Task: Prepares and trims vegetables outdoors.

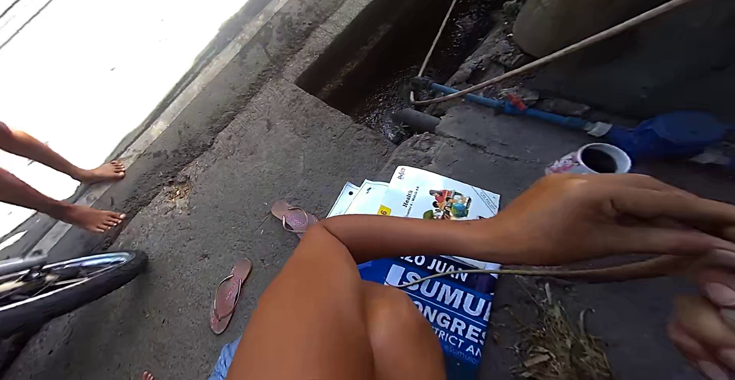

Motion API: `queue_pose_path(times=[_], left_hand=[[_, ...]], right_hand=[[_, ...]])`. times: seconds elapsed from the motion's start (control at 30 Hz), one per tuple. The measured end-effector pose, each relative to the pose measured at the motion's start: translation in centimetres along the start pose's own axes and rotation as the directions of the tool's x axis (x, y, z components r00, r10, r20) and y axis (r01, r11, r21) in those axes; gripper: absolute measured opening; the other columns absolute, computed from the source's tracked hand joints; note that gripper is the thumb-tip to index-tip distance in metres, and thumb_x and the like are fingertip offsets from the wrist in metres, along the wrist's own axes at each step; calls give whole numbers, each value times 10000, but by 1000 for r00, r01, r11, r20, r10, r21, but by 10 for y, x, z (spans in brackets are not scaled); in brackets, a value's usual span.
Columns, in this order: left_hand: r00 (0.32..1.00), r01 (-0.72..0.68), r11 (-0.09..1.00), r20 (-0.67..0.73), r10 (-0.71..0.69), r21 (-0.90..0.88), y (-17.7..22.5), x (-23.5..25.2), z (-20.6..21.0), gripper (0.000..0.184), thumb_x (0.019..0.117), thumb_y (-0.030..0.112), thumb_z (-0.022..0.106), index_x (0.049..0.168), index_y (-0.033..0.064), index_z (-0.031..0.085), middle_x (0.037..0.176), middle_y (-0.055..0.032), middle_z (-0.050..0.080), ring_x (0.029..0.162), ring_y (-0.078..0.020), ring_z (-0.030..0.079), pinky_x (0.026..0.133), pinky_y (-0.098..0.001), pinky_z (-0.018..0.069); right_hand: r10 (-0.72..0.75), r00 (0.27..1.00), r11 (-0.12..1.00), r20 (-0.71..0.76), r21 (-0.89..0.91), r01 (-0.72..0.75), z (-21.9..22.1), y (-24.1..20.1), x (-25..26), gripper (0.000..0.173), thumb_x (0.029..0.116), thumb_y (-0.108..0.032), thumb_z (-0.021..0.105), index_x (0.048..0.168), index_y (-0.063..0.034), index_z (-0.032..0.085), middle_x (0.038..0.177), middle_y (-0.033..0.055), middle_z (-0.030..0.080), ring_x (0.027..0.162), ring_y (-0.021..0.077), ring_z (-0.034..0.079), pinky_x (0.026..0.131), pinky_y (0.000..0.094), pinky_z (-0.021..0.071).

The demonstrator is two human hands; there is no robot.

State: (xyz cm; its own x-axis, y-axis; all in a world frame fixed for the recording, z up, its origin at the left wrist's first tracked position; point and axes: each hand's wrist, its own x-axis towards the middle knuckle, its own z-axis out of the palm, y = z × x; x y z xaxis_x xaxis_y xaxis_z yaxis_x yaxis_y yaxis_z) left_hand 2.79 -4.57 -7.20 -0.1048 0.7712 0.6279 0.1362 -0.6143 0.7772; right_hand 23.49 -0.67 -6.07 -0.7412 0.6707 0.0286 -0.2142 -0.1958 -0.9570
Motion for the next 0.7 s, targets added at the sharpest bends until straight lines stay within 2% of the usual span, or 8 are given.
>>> queue_pose_path(times=[0.07,0.13,0.2,0.3,0.43,0.5,0.6,0.7], left_hand=[[998,59,997,0,-59,-56,-3,-1,-2,205,876,-69,727,1075,-119,730,951,-180,730,774,-116,687,726,-248,583],[996,91,990,-3,-92,-104,-9,-4,-4,215,864,-81,738,1075,-113,720,957,-155,731,787,-98,700,738,-243,604],[996,81,991,-16,-83,-111,-14,-7,-6,211,852,-86,752,1061,-98,720,966,-127,742,789,-82,713,738,-238,620],[998,56,989,-22,-59,-134,-17,-10,-11,204,852,-85,749,1055,-78,725,1003,-83,748,818,-63,717,753,-232,626],[984,178,956,13,-180,-234,-21,-9,-29,186,900,-26,725,1077,25,752,975,-2,762,818,-55,712,763,-245,617],[965,257,919,35,-259,-298,-26,-7,-40,172,918,28,729,1080,75,765,948,10,761,807,-57,704,767,-247,606],[944,319,873,47,-326,-370,-29,-5,-55,156,933,80,724,1076,121,768,965,0,758,840,-85,716,791,-265,611],[951,294,874,29,-307,-388,-27,-4,-65,145,929,144,745,1071,158,771,993,11,757,871,-92,726,814,-266,619]], right_hand=[[88,995,995,-40,50,-86,20,-7,4,292,1024,-456,576,1114,-198,681,932,-82,686,598,4,593,515,150,512],[51,995,993,-85,110,-42,28,-1,5,331,988,-496,611,1100,-194,687,894,-82,657,564,-13,551,490,139,496],[13,987,990,-158,140,10,33,5,5,315,1006,-461,605,1056,-162,691,875,-55,650,545,-15,533,480,132,482],[48,965,981,-258,196,3,30,11,4,289,1058,-350,519,1034,-108,676,863,-10,650,521,4,528,468,141,480],[156,931,953,-330,298,-54,21,28,-1,328,1098,-252,376,1040,-68,641,859,16,647,512,18,530,459,149,484],[231,903,939,-361,328,-109,16,44,-5,329,1110,-233,355,1067,-62,633,856,17,636,504,18,513,450,148,472],[378,809,913,-450,328,-244,1,82,-10,293,1120,-237,379,1149,-66,615,826,8,617,486,27,490,434,160,450],[475,641,877,-602,267,-399,-30,125,-19,314,1110,-249,455,1314,-55,595,793,6,588,471,44,459,416,180,410]])
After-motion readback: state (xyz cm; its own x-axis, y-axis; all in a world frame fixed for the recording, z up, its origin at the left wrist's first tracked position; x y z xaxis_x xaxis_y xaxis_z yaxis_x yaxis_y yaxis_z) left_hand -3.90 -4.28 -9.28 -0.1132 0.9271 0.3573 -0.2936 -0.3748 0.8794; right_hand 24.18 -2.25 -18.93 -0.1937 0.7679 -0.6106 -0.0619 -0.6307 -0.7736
